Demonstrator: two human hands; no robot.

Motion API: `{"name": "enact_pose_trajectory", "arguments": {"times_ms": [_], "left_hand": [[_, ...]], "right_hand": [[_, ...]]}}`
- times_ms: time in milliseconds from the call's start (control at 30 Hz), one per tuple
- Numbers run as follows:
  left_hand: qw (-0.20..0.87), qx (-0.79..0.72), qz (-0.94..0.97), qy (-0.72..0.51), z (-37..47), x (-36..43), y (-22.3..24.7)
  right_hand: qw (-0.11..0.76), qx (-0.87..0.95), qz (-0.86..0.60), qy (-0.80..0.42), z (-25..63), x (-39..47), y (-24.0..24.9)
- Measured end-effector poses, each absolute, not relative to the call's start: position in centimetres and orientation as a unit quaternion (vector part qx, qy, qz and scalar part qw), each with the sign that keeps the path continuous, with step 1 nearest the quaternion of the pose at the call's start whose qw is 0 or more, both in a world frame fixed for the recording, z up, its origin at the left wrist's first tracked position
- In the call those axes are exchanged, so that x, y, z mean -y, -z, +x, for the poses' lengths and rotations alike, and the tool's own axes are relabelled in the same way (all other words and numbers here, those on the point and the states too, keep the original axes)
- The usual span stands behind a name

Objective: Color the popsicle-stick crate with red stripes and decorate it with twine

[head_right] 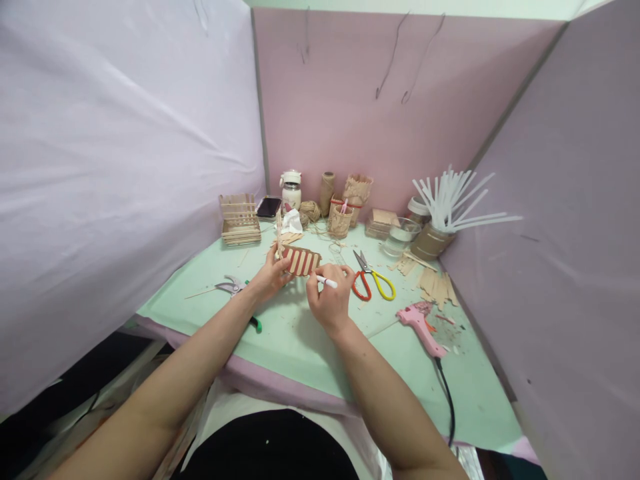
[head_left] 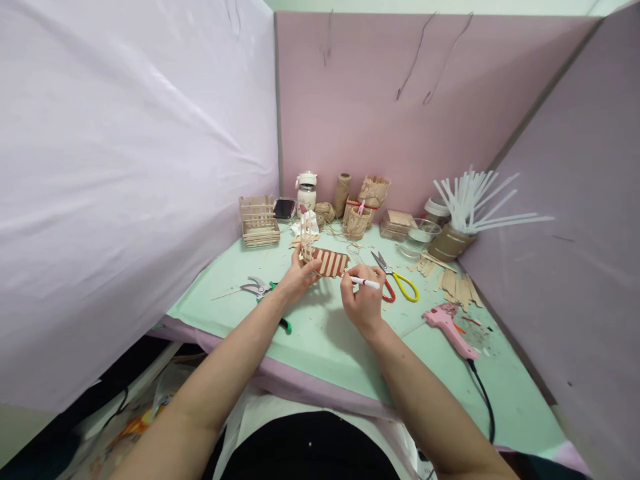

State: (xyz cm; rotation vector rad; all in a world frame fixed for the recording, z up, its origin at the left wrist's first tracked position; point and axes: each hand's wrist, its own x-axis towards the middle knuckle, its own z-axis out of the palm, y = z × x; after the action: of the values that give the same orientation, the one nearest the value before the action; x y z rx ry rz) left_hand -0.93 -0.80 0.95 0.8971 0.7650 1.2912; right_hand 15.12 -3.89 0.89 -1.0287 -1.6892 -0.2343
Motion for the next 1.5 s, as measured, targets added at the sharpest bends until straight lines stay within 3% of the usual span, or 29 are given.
{"name": "enact_pose_trajectory", "arguments": {"times_ms": [1500], "left_hand": [[0.652,-0.348,0.359,-0.571,-0.86,0.51,-0.81]], "right_hand": [[0.553,0.709,-0.426,0.098,15.13,3.79,-0.80]]}}
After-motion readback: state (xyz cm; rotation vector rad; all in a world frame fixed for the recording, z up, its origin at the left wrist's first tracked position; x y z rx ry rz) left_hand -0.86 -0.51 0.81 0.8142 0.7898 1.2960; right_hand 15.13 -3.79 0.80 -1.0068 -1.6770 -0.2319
